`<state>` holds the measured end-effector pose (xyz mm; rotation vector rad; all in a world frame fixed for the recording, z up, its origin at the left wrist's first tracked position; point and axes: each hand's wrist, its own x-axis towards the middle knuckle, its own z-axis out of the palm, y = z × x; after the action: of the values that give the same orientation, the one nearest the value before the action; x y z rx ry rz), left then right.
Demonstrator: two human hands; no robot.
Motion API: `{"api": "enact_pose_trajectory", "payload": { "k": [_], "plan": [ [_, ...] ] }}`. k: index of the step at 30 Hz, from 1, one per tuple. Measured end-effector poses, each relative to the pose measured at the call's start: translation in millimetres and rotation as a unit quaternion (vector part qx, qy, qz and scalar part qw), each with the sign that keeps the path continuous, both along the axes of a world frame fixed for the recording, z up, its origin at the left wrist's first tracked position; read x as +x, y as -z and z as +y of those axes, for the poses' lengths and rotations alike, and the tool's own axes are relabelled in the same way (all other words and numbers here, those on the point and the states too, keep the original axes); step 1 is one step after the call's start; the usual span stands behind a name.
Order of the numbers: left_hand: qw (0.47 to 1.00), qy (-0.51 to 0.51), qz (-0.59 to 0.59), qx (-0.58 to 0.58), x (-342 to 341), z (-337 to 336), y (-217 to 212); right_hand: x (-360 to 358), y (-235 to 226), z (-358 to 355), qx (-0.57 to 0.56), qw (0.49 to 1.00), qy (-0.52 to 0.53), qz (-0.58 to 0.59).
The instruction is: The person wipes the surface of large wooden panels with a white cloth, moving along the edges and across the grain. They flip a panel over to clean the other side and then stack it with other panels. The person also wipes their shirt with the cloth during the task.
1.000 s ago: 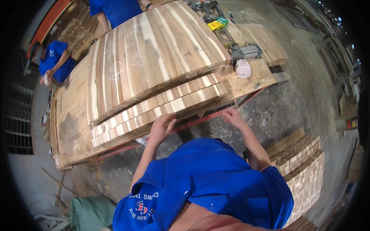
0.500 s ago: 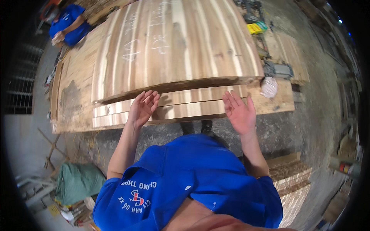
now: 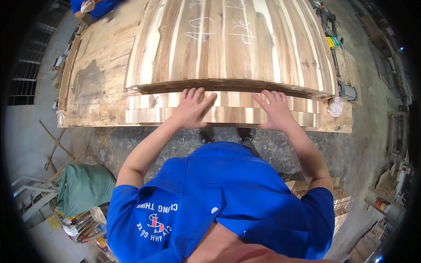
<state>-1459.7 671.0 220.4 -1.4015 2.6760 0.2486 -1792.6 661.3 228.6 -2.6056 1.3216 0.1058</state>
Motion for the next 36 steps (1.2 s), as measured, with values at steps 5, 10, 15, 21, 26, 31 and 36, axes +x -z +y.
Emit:
{"api": "enact_pose_trajectory", "payload": {
  "k": [5, 10, 15, 21, 26, 31, 36],
  "plan": [
    [0.999, 0.018, 0.027, 0.021, 4.3, 2.7, 4.6, 6.6, -4.2, 12.2, 0.005, 0.999, 0.045, -0.004],
    [0.823, -0.138, 0.514, 0.196, 20.2, 14.2, -3.8, 63.7, -33.4, 1.6, 0.394, 0.209, 0.408, -0.797],
    [0.696, -0.328, 0.576, 0.276, 57.6, -13.4, -48.0, 71.8, -17.9, -25.6, 0.392, 0.04, 0.467, -0.791],
    [0.972, -0.09, 0.119, -0.179, 125.5, -23.6, -48.6, 85.6, 3.2, -57.8, 0.382, 0.061, 0.531, -0.754],
    [0.985, -0.005, 0.089, -0.148, 126.3, -63.6, -37.8, 102.8, 26.5, -63.4, 0.325, 0.031, 0.539, -0.776],
    [0.988, 0.09, 0.054, -0.115, 98.1, -95.2, -23.7, 101.6, 48.2, -70.3, 0.307, 0.07, 0.571, -0.758],
    [0.987, 0.077, 0.106, -0.095, 81.7, -105.9, -18.9, 126.6, 34.5, -77.0, 0.3, 0.156, 0.563, -0.754]
  ]
}}
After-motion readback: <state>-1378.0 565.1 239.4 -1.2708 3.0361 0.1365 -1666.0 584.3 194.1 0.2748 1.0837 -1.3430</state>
